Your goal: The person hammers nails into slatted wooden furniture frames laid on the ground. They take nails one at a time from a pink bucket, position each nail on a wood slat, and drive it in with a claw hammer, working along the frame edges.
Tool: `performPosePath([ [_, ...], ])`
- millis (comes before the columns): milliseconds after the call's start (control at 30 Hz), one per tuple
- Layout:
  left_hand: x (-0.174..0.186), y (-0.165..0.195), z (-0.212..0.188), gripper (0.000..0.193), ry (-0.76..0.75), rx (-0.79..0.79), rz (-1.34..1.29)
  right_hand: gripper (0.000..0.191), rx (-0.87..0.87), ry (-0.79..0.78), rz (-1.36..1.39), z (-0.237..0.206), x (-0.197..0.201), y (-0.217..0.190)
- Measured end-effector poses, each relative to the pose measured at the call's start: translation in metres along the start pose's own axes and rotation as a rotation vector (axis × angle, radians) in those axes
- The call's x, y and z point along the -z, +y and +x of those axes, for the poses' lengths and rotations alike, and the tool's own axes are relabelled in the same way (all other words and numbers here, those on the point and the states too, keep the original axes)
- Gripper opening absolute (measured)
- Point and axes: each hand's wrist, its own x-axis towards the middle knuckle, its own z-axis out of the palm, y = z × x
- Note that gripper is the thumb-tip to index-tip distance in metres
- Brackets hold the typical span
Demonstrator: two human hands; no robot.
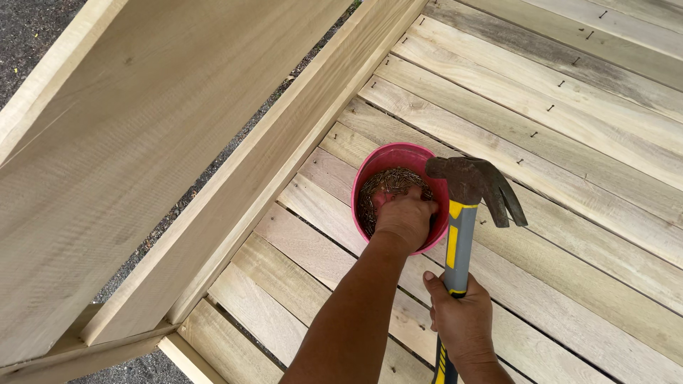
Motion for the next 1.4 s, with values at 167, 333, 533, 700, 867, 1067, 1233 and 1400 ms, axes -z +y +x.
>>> performPosePath([
  [167,-0.001,-0.01,0.009,0.027,-0.04,0.091,-0.097,0.029,-0.039,-0.023,-0.04,0.0,0.0,0.005],
  [333,0.006,-0.035,0.014,0.031,-0.023,0.259,-0.099,0.029,-0.038,-0.021,-0.063,-0.001,0.001,0.006],
  [533,0.009,-0.032,0.013,0.085,-0.154,0.384,0.222,0.028,-0.048,-0.061,-0.042,-0.008,-0.014,0.009],
  [700,0.012,-0.022,0.007,0.087,-0.182,0.433,0.157,0.033,-0.064,-0.094,-0.066,-0.013,-0.019,0.01],
  [867,0.016,-0.021,-0.002,0.07,-0.122,0.47,-0.028,0.032,-0.084,-0.131,-0.068,-0.016,-0.026,0.013],
  [1067,0.022,-0.034,-0.025,0.019,0.057,0.333,-0.232,0.033,-0.054,-0.155,-0.055,-0.017,-0.039,0.019],
  [1233,0.047,-0.056,-0.054,0.018,0.225,0.203,-0.402,0.03,-0.038,-0.163,-0.009,-0.021,-0.048,0.022],
  [1400,0.054,-0.066,-0.083,0.016,0.351,0.238,-0.556,0.027,0.034,-0.114,-0.056,-0.031,-0.063,0.025],
])
